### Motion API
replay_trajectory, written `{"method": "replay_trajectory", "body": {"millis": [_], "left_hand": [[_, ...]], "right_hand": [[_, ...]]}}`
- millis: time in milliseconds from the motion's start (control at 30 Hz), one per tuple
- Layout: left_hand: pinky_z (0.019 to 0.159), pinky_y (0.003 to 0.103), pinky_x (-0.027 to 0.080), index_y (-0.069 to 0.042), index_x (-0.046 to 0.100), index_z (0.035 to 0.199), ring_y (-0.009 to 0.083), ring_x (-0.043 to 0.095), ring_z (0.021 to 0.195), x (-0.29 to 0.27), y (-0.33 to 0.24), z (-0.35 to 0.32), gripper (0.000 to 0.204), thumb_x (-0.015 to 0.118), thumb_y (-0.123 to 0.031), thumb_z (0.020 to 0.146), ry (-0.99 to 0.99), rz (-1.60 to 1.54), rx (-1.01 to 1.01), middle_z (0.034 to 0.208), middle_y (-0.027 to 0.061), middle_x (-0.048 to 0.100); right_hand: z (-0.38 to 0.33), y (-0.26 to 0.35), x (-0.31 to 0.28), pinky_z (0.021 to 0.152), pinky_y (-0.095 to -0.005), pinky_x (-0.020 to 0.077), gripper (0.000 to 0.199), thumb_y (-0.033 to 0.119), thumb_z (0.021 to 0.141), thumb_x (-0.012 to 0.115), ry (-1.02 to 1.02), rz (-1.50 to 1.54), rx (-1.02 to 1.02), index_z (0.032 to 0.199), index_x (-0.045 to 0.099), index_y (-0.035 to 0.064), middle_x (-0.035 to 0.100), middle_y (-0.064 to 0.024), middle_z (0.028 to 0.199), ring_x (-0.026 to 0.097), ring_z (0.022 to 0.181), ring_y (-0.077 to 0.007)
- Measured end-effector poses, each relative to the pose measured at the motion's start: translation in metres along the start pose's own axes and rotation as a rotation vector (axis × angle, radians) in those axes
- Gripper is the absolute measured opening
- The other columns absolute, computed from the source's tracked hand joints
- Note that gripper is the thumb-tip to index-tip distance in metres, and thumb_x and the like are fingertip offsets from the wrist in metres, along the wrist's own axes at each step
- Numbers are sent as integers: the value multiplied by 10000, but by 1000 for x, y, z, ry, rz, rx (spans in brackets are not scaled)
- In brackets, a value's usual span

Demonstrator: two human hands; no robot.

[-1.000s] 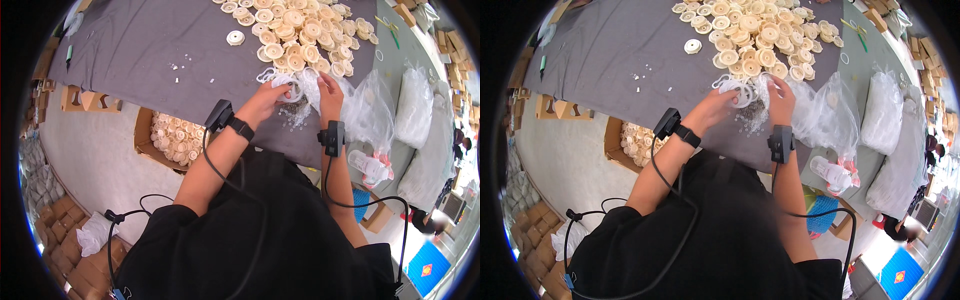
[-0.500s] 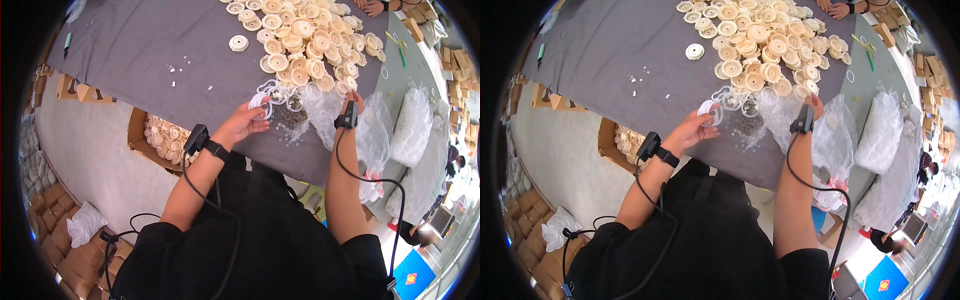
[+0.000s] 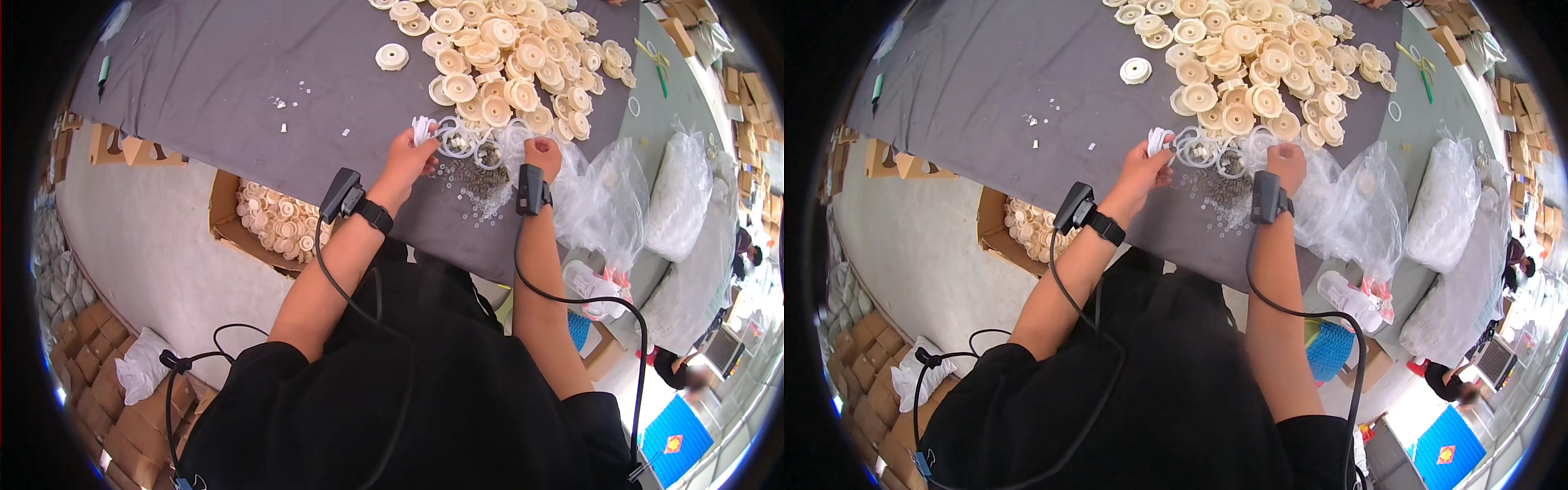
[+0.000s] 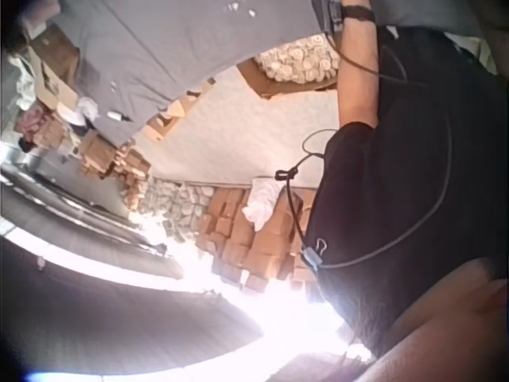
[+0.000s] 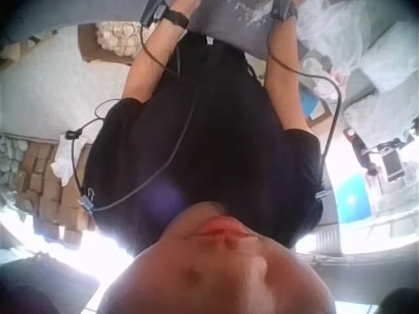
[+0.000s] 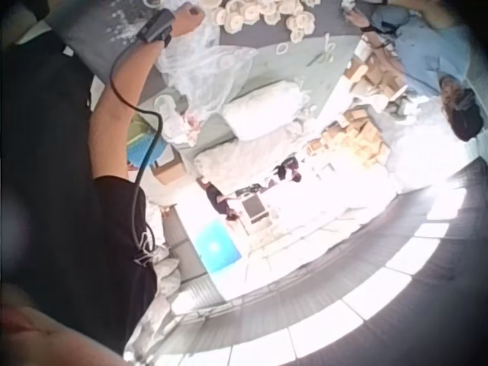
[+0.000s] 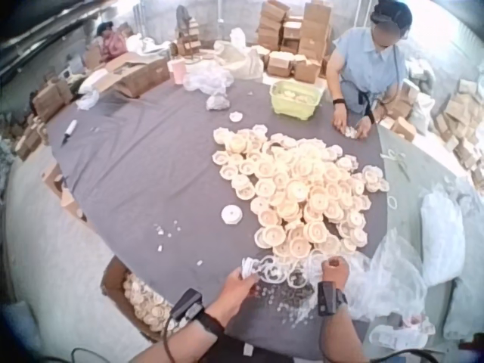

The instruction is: Sorting and inspecting white plastic discs and small metal/plastic components on a work table.

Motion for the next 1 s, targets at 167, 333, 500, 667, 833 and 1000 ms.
{"method": "replay_trajectory", "body": {"millis": [167, 333, 500, 667, 833, 1000], "left_hand": [[535, 211, 431, -103, 549, 1060, 63, 508, 605, -14, 4, -1, 274, 556, -144, 789, -67, -5, -29, 737, -30, 524], [537, 210, 431, -105, 553, 1050, 62, 509, 606, -7, 1, -5, 263, 552, -148, 791, -35, 4, -54, 735, -33, 523], [543, 214, 434, -106, 558, 1029, 59, 510, 608, -23, 8, -3, 243, 550, -146, 790, -56, -27, -60, 735, -35, 523], [597, 236, 451, -121, 554, 1049, 69, 509, 647, -26, 8, -4, 243, 514, -140, 810, -55, -8, -108, 795, -36, 514], [584, 223, 435, -107, 550, 1050, 69, 521, 661, -24, 6, -5, 256, 539, -140, 797, -64, 33, -76, 794, -28, 528], [568, 244, 429, -59, 540, 1047, 98, 538, 665, -24, 15, 17, 293, 579, -151, 771, -126, 183, 124, 805, 5, 553]], "right_hand": [[-22, 26, -9, 452, -256, 462, 206, 99, 689, 645, 142, 490, 383, 849, 589, -19, 610, -111, 771, 583, 601, -152], [-1, 26, -9, 547, -260, 446, 211, 131, 693, 640, 172, -108, -2, 853, 597, 1, 602, -82, 730, 561, 579, -144], [-16, 48, -19, 503, -245, 425, 229, 118, 709, 603, 247, 398, 329, 906, 558, 10, 564, -42, 669, 518, 541, -111], [-46, 55, -10, 458, -221, 416, 315, 77, 736, 563, 609, 646, 339, 1035, 499, 1, 577, -42, 697, 513, 521, -94], [-50, 59, -1, 637, -331, 470, 329, 192, 670, 634, 386, -160, -159, 939, 588, 9, 628, -133, 758, 610, 701, -235], [-43, 64, 2, 670, -344, 467, 259, 194, 647, 631, 486, -158, -85, 833, 609, 16, 624, -158, 769, 608, 747, -286]]}}
Point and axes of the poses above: each hand's wrist, its own z-axis towards the middle knuckle, its own x-axis out of the palm, y = z × x, the point moved 3 cm from there along z, towards the middle knuckle
